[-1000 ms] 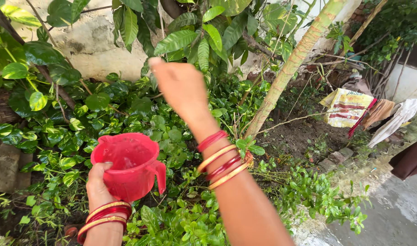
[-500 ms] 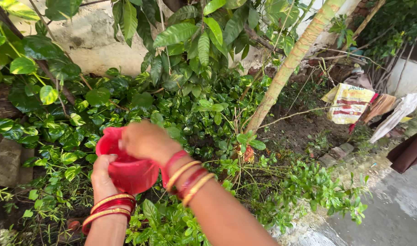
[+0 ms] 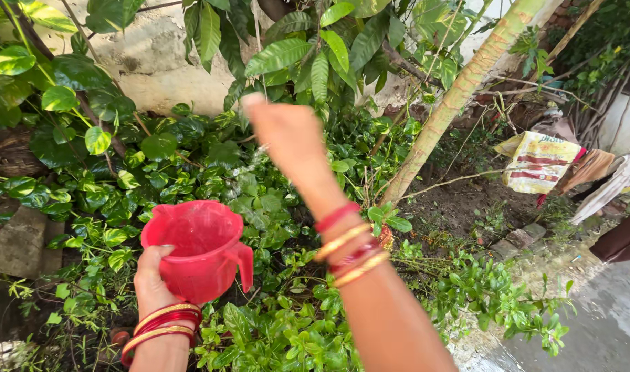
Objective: The person fills a mug with water and repeatedly splashes it onto various green plants in a garden area.
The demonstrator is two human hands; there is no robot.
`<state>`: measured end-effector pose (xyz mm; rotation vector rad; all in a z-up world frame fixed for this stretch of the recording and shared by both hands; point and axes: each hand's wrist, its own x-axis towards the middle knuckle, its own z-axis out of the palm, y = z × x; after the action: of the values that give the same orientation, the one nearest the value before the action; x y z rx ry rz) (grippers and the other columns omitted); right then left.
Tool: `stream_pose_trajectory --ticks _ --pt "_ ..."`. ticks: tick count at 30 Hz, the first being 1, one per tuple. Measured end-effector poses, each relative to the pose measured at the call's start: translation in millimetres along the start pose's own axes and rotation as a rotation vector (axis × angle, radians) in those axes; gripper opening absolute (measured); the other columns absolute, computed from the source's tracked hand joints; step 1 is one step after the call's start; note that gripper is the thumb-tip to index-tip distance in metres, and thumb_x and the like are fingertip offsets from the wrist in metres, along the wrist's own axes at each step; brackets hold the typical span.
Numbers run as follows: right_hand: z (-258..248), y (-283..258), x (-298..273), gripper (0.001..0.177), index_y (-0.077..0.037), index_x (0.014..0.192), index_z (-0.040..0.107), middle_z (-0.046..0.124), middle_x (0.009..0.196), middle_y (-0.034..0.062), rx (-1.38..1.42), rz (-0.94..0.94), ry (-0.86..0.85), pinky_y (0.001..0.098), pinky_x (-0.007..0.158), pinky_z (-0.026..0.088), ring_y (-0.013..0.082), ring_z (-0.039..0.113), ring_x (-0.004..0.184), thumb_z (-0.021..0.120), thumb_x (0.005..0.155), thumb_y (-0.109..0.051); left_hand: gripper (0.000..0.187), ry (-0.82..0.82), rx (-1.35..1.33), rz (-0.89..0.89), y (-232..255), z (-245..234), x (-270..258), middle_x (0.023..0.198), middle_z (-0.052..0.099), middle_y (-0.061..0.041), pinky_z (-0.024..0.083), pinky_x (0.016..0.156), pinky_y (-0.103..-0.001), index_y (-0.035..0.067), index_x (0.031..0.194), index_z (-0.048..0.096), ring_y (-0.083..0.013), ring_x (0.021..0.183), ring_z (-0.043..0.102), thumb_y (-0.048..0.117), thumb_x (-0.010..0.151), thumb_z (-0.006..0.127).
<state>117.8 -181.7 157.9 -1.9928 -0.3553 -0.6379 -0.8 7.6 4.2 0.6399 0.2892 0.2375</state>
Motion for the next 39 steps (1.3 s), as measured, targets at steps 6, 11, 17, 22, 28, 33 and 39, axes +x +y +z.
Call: stream_pose_trajectory --ticks 6,11,17,22,28,33,39 --pt "-22.7 62.7 -38.7 0.037 -0.009 0.080 0.077 0.075 0.075 0.0076 -0.482 0.043 -0.521 0.0372 0.063 0.055 0.0212 0.070 0.065 0.066 0.091 -0.042 0.048 -0.022 -0.022 0.026 0.7 3.1 2.2 0.123 0.072 -0.008 0.059 0.092 -0.052 0.010 0.127 0.063 -0.0287 0.109 0.070 0.028 0.083 0.060" --pt "-1.2 48.3 -44.1 0.031 -0.007 0.093 0.075 0.079 0.082 0.0058 -0.017 0.088 -0.358 0.0343 0.063 0.061 0.0165 0.074 0.067 0.064 0.094 -0.037 0.049 0.055 0.050 -0.019 -7.8 14.6 -3.3 0.120 0.071 -0.007 0.059 0.087 -0.055 0.015 0.126 0.061 -0.0284 0.106 0.071 0.029 0.079 0.059" --pt "50.8 25.4 -66.9 0.033 -0.013 0.098 0.078 0.080 0.082 0.0107 -0.415 0.135 -0.745 0.0378 0.069 0.060 0.0217 0.076 0.069 0.061 0.094 -0.041 0.052 0.041 0.094 -0.079 -33.5 13.8 -2.5 0.120 0.071 -0.008 0.059 0.087 -0.054 0.014 0.127 0.061 -0.0291 0.106 0.070 0.030 0.078 0.060" --pt "94.7 68.7 -81.8 0.041 -0.009 0.106 0.077 0.071 0.102 0.0129 -0.626 0.035 -0.860 0.0462 0.083 0.055 0.0315 0.070 0.094 0.070 0.087 -0.044 0.054 0.054 0.104 -0.082 -53.5 16.8 3.1 0.119 0.070 -0.009 0.058 0.087 -0.054 0.013 0.129 0.062 -0.0302 0.105 0.070 0.031 0.078 0.061" --pt "97.4 77.1 -40.3 0.054 -0.004 0.070 0.068 0.064 0.062 0.0061 0.029 0.339 -0.851 0.0344 0.047 0.043 0.0170 0.052 0.049 0.067 0.096 -0.051 0.056 0.117 0.086 -0.068 -48.1 21.7 5.5 0.120 0.070 -0.010 0.058 0.087 -0.056 0.013 0.130 0.063 -0.0316 0.105 0.069 0.032 0.077 0.061" --pt "40.5 78.7 13.8 0.048 -0.018 0.070 0.048 0.045 0.058 -0.0059 1.445 0.381 -0.352 0.0233 0.040 0.034 0.0071 0.038 0.045 0.057 0.111 -0.040 0.054 0.167 0.044 -0.011 -33.2 17.4 4.7 0.124 0.070 -0.009 0.057 0.089 -0.058 0.014 0.131 0.063 -0.0303 0.109 0.070 0.033 0.081 0.060" --pt "68.8 129.3 -36.1 0.029 0.000 0.105 0.061 0.064 0.109 0.0194 1.561 1.045 0.117 0.0396 0.090 0.058 0.0291 0.064 0.099 0.051 0.104 -0.027 0.052 0.115 0.062 0.101 -27.4 -4.1 13.6 0.131 0.070 -0.004 0.057 0.092 -0.055 0.018 0.135 0.063 -0.0259 0.114 0.069 0.032 0.085 0.060"
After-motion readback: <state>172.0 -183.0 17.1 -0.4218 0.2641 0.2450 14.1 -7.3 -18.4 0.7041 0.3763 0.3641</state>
